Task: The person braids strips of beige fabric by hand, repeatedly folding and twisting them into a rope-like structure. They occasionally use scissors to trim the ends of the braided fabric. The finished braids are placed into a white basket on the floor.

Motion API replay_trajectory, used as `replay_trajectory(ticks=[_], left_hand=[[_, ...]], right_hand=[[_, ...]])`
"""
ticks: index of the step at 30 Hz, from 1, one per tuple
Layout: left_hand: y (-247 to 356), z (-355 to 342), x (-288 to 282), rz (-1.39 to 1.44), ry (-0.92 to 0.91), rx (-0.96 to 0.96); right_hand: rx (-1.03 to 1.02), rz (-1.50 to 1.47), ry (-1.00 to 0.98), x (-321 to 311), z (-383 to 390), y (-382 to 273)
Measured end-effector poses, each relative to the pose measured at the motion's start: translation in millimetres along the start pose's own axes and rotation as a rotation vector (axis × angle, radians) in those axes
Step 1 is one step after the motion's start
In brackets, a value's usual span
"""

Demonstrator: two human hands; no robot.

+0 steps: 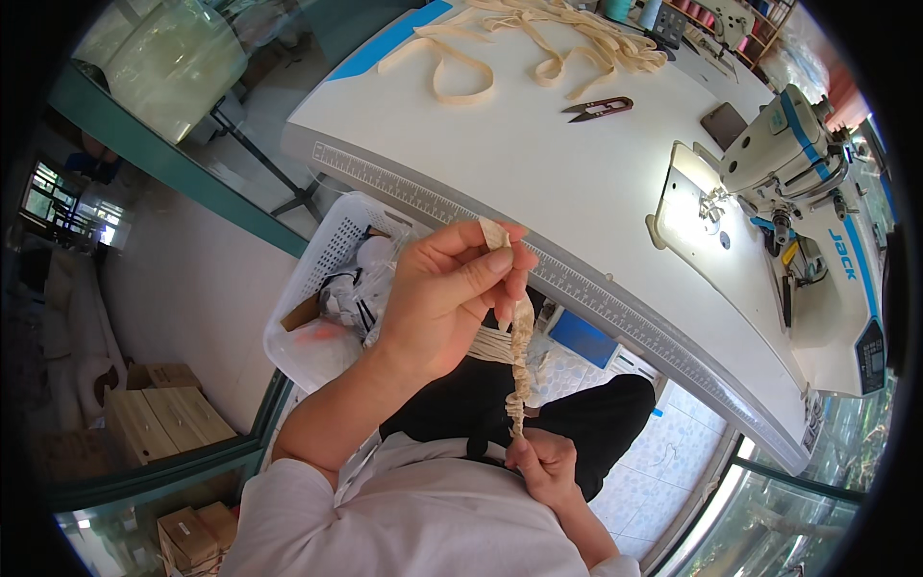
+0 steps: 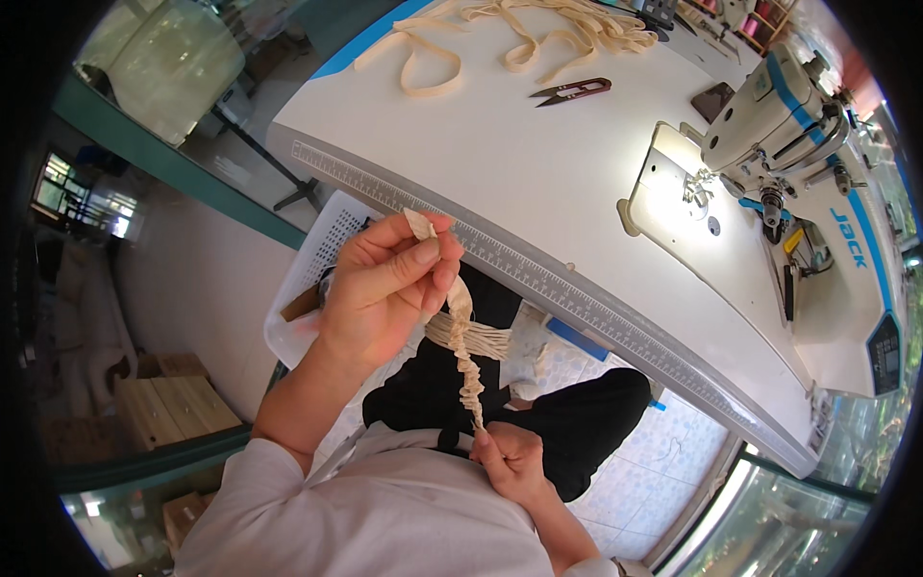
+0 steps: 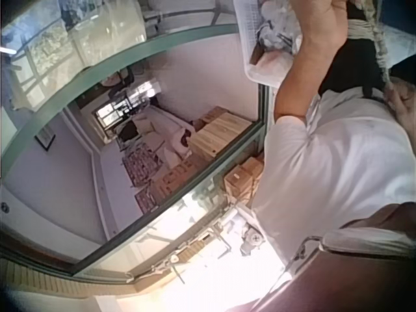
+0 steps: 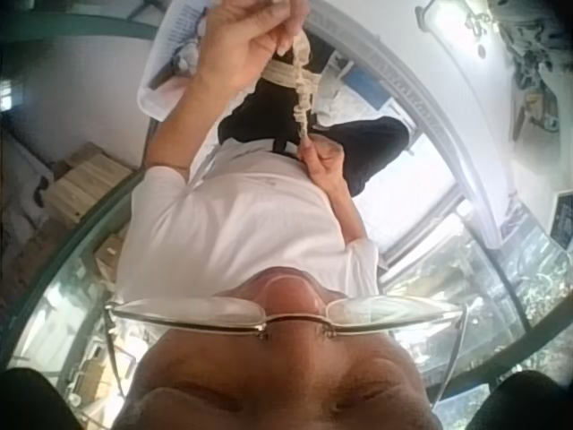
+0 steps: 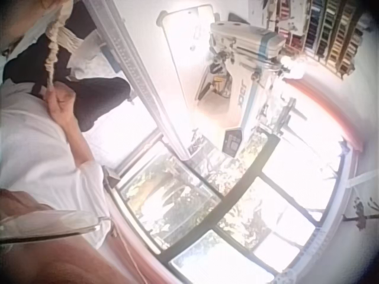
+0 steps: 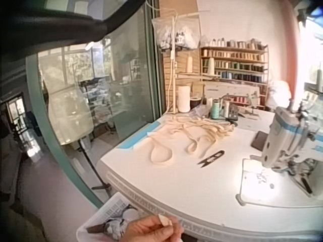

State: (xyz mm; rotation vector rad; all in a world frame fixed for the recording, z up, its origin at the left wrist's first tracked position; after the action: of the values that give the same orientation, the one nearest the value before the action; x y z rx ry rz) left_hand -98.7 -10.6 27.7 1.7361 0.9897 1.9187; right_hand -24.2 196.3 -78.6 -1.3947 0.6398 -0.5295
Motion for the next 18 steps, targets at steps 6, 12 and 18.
replay_trajectory(ticks=[6,12,18], left_hand=[[-4.1,-1.7,-3.2,0.004,0.055,0.044],[6.8,1.1,8.5,-0.178,0.066,0.310],[5.9,1.8,12.9,-0.231,0.040,0.329]], right_hand=[[-0.057,-0.010,-0.008,5.4,-5.6,-3.5],[-0.085,0.017,0.013,6.0,-9.7,-7.3],[-0.033,-0.013,0.038,4.1,-8.8,-2.8]])
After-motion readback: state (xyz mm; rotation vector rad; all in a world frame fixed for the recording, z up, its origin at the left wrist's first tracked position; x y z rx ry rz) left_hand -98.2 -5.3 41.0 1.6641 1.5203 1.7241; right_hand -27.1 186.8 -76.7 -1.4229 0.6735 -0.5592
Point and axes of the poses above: each hand's wrist, its own z-axis away from the middle knuckle, its own x-axis out of the palm, y = z × x, the point moved 9 cm from there along -z, towards the middle knuckle
